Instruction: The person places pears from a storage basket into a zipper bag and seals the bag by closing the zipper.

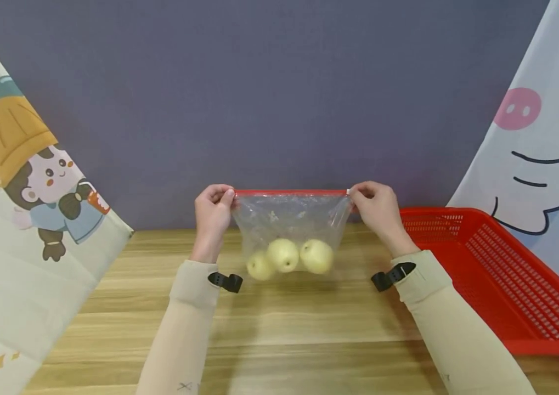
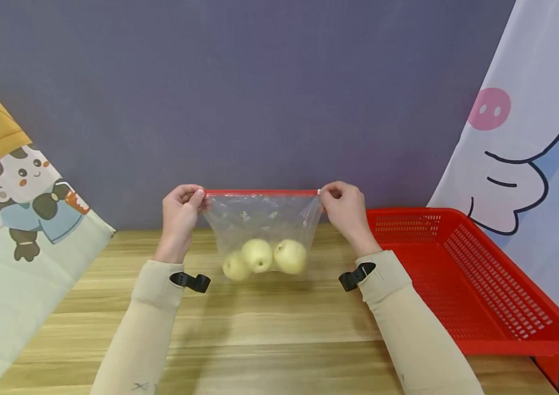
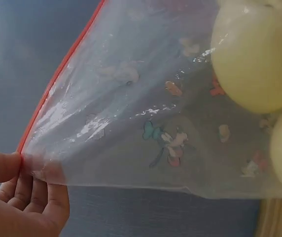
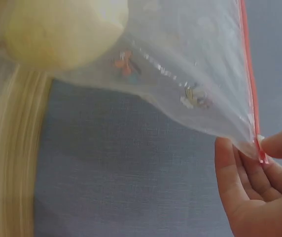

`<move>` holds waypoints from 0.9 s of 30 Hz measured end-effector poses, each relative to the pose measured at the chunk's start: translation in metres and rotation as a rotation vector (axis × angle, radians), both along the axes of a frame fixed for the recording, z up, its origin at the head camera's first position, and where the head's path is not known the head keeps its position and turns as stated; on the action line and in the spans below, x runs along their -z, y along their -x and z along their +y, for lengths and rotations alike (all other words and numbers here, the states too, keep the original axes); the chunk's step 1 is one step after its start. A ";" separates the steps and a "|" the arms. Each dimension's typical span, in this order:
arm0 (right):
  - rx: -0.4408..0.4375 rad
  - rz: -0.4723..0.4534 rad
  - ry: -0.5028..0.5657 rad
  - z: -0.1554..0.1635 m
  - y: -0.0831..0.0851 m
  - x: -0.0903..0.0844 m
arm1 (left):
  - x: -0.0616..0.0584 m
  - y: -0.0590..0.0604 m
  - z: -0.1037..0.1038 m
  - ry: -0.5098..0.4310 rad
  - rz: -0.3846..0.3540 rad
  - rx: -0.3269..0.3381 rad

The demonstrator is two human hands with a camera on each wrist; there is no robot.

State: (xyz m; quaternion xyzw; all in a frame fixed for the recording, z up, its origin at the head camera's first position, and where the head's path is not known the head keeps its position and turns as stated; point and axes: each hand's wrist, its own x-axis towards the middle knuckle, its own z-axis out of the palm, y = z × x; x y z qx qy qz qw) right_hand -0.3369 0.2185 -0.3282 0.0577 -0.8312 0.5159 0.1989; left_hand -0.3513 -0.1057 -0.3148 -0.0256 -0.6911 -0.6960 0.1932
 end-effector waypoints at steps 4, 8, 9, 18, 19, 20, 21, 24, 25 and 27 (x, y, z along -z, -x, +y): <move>0.038 0.053 -0.008 0.000 0.003 0.003 | 0.002 0.010 0.002 0.057 0.024 0.033; 0.102 0.075 -0.047 0.000 -0.002 0.017 | 0.011 0.008 0.000 0.123 0.026 0.094; 0.115 0.069 -0.050 -0.001 -0.005 0.022 | 0.014 0.006 -0.002 0.137 0.024 0.118; 0.019 -0.057 -0.033 -0.008 -0.044 0.038 | 0.040 -0.034 -0.035 0.212 -0.048 0.342; -0.005 -0.065 -0.040 -0.008 -0.048 0.038 | 0.042 -0.037 -0.037 0.231 -0.051 0.356; -0.031 -0.075 -0.051 -0.008 -0.051 0.037 | 0.044 -0.041 -0.039 0.244 -0.055 0.370; -0.056 -0.087 -0.066 -0.008 -0.054 0.036 | 0.046 -0.044 -0.041 0.261 -0.060 0.385; -0.129 -0.123 -0.140 -0.008 -0.063 0.036 | 0.051 -0.055 -0.045 0.337 -0.048 0.422; -0.156 -0.130 -0.167 -0.009 -0.066 0.036 | 0.053 -0.059 -0.047 0.365 -0.045 0.436; -0.198 -0.136 -0.229 -0.010 -0.073 0.037 | 0.058 -0.065 -0.050 0.424 -0.035 0.463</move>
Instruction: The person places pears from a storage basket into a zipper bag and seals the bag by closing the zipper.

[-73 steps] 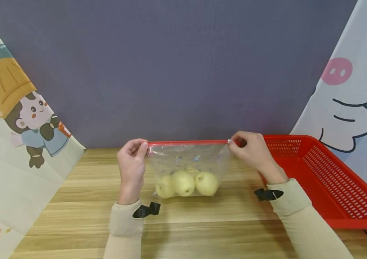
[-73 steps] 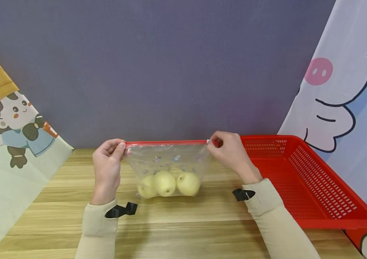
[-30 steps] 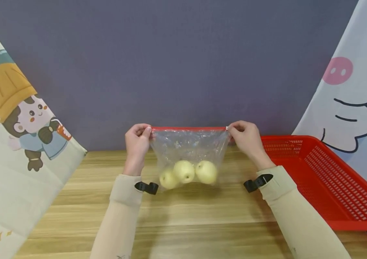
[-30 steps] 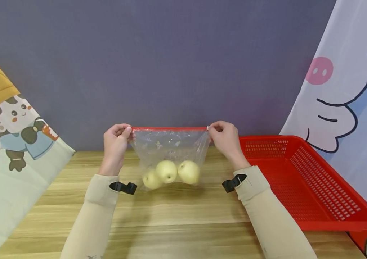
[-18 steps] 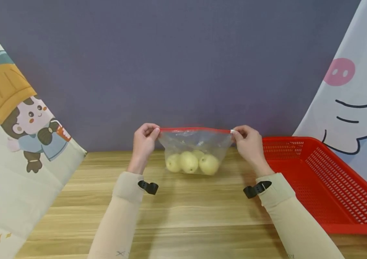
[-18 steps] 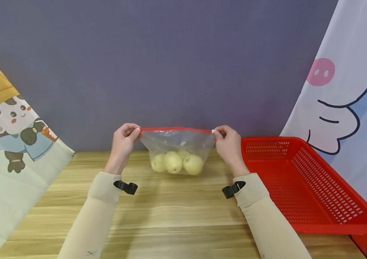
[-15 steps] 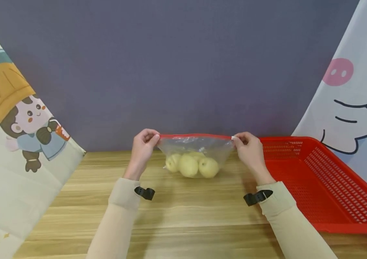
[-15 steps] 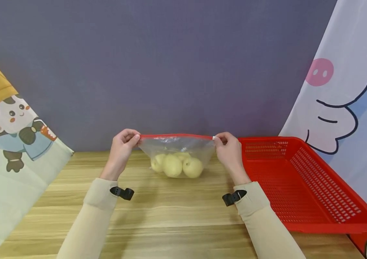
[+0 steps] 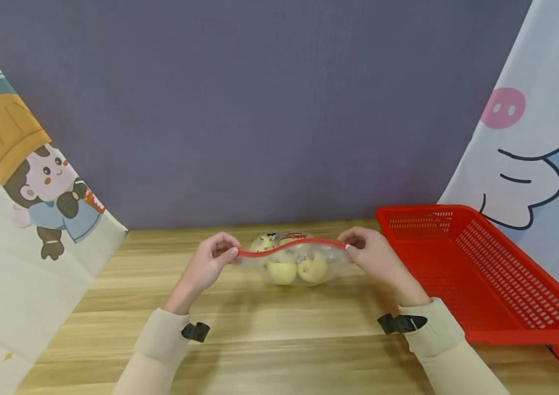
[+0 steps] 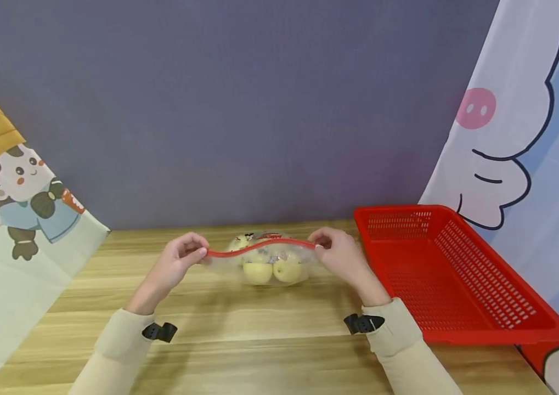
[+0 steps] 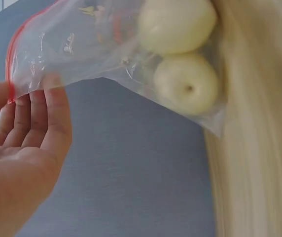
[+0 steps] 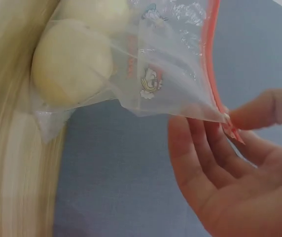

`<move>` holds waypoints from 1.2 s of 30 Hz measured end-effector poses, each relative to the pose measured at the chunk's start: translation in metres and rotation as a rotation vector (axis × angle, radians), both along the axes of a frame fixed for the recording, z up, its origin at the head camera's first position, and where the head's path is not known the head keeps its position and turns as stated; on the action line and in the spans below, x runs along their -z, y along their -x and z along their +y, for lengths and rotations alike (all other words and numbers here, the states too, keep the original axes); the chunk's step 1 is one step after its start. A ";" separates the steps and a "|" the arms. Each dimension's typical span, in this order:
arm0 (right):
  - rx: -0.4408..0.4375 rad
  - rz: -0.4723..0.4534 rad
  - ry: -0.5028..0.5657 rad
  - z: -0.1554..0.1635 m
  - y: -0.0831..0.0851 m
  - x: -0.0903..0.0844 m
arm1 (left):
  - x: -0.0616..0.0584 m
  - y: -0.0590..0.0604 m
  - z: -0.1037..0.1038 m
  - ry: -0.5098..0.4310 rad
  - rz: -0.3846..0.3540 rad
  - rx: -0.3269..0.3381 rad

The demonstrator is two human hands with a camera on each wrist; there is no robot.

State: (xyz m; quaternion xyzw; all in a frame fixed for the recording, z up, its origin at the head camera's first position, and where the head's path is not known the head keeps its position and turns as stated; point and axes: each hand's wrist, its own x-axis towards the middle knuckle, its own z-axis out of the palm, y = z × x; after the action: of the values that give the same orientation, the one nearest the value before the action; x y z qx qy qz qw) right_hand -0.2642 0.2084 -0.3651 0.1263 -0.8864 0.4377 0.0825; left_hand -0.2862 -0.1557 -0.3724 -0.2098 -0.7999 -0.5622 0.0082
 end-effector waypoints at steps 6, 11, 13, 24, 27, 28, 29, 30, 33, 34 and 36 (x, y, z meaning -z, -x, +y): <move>-0.166 0.010 -0.133 -0.004 -0.011 0.011 | 0.012 -0.013 -0.005 0.151 0.059 0.145; -0.298 -0.058 -0.226 -0.005 -0.021 0.020 | 0.018 -0.025 -0.004 0.284 0.026 0.291; -0.335 -0.079 -0.250 -0.005 -0.025 0.024 | 0.019 -0.030 -0.003 0.337 0.007 0.322; -0.418 -0.066 -0.361 -0.010 -0.045 0.047 | 0.035 -0.045 0.007 0.482 -0.006 0.428; -0.418 -0.059 -0.410 -0.012 -0.050 0.055 | 0.042 -0.048 0.010 0.538 0.000 0.440; -0.415 -0.065 -0.427 -0.012 -0.051 0.057 | 0.044 -0.050 0.011 0.559 0.005 0.439; -0.412 -0.067 -0.446 -0.013 -0.053 0.059 | 0.045 -0.051 0.013 0.577 -0.006 0.434; -0.410 -0.072 -0.463 -0.013 -0.055 0.061 | 0.046 -0.052 0.013 0.590 -0.017 0.432; -0.399 -0.086 -0.527 -0.015 -0.061 0.066 | 0.048 -0.057 0.015 0.629 -0.049 0.399; -0.392 -0.095 -0.551 -0.015 -0.063 0.067 | 0.048 -0.058 0.015 0.638 -0.062 0.386; -0.388 -0.107 -0.579 -0.015 -0.066 0.069 | 0.048 -0.060 0.015 0.657 -0.071 0.368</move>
State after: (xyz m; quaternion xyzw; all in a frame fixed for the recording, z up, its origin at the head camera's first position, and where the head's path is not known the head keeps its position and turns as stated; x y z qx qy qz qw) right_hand -0.1986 0.1932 -0.4339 0.2875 -0.9362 0.1819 -0.0879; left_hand -0.2259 -0.1409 -0.4202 -0.3218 -0.8862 -0.2749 -0.1882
